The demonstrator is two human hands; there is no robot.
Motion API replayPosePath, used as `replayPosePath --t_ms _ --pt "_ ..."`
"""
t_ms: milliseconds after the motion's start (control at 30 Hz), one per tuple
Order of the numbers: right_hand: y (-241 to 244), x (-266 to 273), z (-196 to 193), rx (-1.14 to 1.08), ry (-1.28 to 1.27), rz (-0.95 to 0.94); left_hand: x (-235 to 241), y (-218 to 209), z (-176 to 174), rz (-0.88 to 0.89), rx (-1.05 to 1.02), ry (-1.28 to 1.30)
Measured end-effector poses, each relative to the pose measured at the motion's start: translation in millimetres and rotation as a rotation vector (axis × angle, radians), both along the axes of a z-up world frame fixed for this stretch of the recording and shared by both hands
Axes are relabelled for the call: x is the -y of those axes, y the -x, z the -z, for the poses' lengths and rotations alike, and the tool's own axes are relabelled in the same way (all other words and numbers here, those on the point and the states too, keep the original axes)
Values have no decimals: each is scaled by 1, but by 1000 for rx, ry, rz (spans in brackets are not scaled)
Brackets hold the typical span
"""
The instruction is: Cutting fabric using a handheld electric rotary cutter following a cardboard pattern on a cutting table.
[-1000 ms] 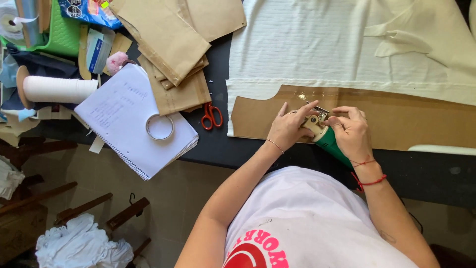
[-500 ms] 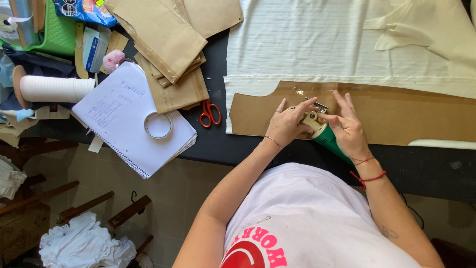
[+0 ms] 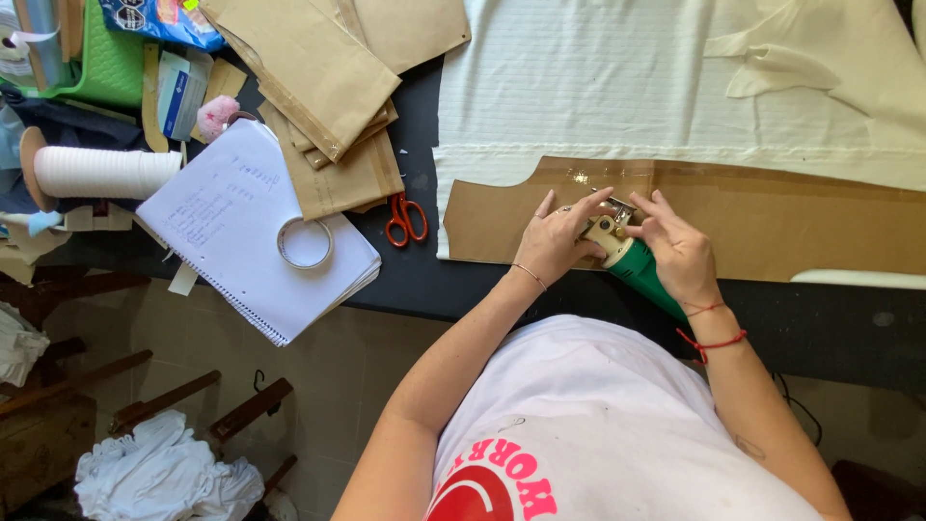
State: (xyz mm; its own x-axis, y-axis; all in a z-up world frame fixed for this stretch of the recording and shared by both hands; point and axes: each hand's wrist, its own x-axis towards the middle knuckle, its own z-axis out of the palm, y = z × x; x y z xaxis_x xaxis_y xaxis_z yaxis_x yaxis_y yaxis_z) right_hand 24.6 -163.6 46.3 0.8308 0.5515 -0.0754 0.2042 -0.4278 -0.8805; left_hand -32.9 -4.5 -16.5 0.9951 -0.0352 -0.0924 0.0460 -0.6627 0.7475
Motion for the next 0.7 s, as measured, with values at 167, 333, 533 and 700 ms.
replayPosePath --t_ms 167,333,533,700 --pt "-1 -3 -5 49 -32 11 0 -3 0 -6 10 -1" --pt "-5 -2 0 18 -32 64 -1 -5 -2 1 13 12" --pt "-1 -4 -6 49 -13 56 -1 -4 -2 -4 19 24" --pt "-4 3 10 79 -4 46 1 -2 3 -1 32 10"
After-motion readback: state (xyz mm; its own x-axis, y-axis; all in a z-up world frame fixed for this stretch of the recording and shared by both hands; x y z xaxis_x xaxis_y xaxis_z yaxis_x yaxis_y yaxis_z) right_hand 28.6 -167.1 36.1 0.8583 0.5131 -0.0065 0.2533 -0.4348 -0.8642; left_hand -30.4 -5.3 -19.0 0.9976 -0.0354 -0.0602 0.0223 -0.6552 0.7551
